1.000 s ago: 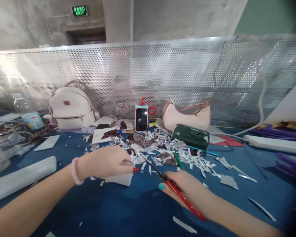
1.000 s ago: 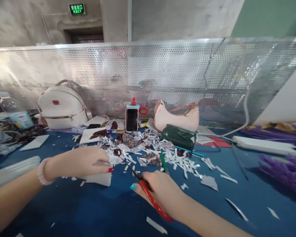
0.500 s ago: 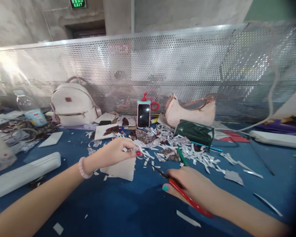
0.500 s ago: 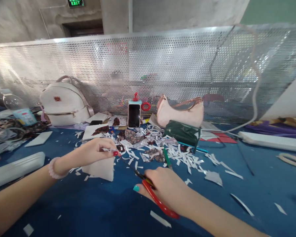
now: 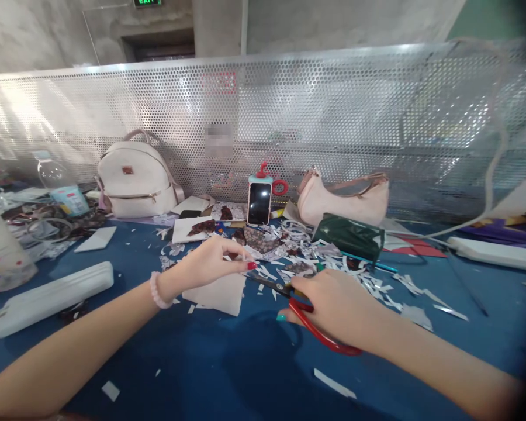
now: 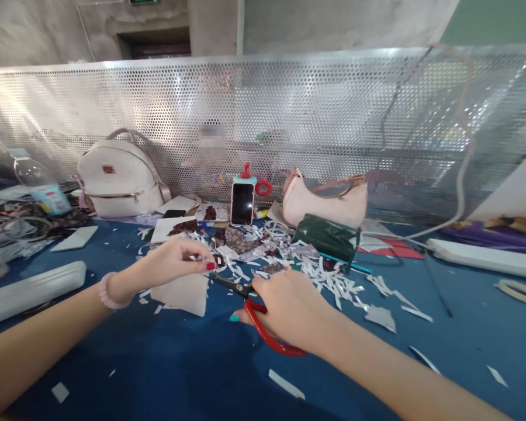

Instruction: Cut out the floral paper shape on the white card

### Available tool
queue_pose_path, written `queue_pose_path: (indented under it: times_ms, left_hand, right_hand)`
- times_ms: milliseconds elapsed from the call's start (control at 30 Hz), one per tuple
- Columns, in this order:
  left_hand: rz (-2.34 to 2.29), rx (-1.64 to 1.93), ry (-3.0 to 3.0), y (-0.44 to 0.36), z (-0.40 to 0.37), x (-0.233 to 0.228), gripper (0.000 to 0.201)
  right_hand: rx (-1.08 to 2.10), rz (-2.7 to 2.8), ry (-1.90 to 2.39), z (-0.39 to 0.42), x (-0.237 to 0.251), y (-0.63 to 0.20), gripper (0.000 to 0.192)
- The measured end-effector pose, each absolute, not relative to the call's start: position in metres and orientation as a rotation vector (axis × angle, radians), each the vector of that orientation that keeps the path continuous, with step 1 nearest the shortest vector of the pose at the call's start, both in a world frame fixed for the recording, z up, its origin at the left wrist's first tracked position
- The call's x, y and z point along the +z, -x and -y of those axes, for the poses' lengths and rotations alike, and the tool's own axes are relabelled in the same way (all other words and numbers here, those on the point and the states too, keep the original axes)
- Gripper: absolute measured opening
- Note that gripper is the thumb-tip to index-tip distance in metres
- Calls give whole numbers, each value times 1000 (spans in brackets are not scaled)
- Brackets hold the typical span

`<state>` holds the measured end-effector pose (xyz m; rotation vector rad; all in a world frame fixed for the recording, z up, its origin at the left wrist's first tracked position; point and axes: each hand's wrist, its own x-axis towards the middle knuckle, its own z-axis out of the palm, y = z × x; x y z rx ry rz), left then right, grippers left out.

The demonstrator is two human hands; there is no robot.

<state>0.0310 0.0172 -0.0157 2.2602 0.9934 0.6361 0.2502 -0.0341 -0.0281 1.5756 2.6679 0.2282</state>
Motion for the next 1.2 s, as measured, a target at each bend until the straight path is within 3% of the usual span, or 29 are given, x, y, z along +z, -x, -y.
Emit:
queue_pose_path:
  times_ms: [400,833,1200]
  left_hand:
    - [-947,634,-2206,-30,-17,-22,20]
    - [-952,534,-2250,-20,-14,-14,34]
    - [-883,350,-2372,-20,-11,-7,15]
  right_hand:
    - [567,-2694,-1496,33,-25,-245,46]
    - [249,-2721,-1650,35,-28,-249,45]
    - [200,-2673,-1720,34,-27,-256,40]
